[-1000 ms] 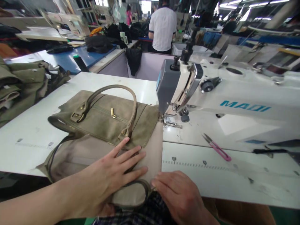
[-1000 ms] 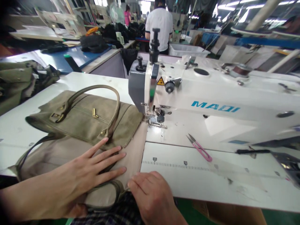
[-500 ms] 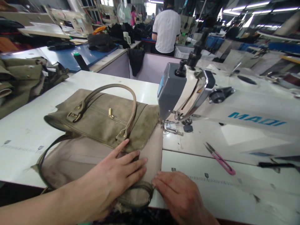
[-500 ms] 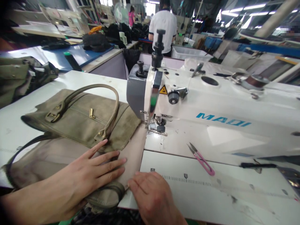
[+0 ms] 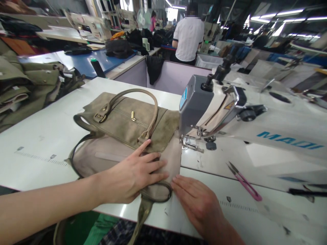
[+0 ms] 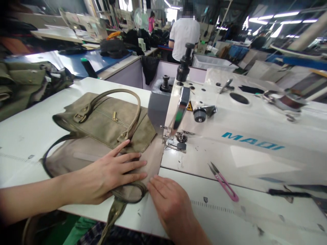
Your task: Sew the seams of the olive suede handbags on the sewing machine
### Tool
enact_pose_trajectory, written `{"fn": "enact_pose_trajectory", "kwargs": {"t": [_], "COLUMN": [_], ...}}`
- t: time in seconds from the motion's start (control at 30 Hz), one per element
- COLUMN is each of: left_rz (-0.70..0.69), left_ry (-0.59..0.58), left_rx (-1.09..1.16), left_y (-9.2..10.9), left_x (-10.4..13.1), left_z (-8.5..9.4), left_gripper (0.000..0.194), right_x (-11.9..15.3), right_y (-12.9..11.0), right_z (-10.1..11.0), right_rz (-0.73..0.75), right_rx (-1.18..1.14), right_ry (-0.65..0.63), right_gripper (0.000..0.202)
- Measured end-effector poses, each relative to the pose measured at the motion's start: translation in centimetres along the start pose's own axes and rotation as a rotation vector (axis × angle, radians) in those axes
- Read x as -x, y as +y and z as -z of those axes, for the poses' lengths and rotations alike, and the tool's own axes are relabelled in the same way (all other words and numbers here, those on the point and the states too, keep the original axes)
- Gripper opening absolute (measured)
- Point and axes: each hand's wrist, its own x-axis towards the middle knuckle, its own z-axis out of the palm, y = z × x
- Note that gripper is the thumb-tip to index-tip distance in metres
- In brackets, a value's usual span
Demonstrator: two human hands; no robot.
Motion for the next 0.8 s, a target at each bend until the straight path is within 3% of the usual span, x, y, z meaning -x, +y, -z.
{"fn": "enact_pose_trajectory", "kwargs": {"t": [0.13, 0.27, 0.43, 0.8], "left_rz": [-0.113, -0.106, -0.152, -0.057], "left_ry": [-0.007, -0.042, -0.004, 0.002], "left_rx": [-0.004, -0.019, -0.097, -0.125], "left_y": [-1.5, -2.9, -4.4, -6.7], "left_x": [-0.8, -1.7, -2.6, -4.8], "left_z": [-0.1, -0.1, -0.5, -0.9], "left_gripper": [0.049, 0.048, 0.041, 0.038], "right_x": [-0.4, -1.0, -1.7, -1.9], "right_y": [0.9, 2.0, 3.4, 4.2], "right_z": [-0.2, -0.6, -1.1, -1.8], "right_rz": [0.011, 0.015, -0.004, -0.191], "right_rx": [0.033, 0.056, 0.063, 0.082], "right_ry": [-0.022, -0.022, -0.034, -0.096], "right_gripper": [0.034, 0.035, 0.035, 0.045]}}
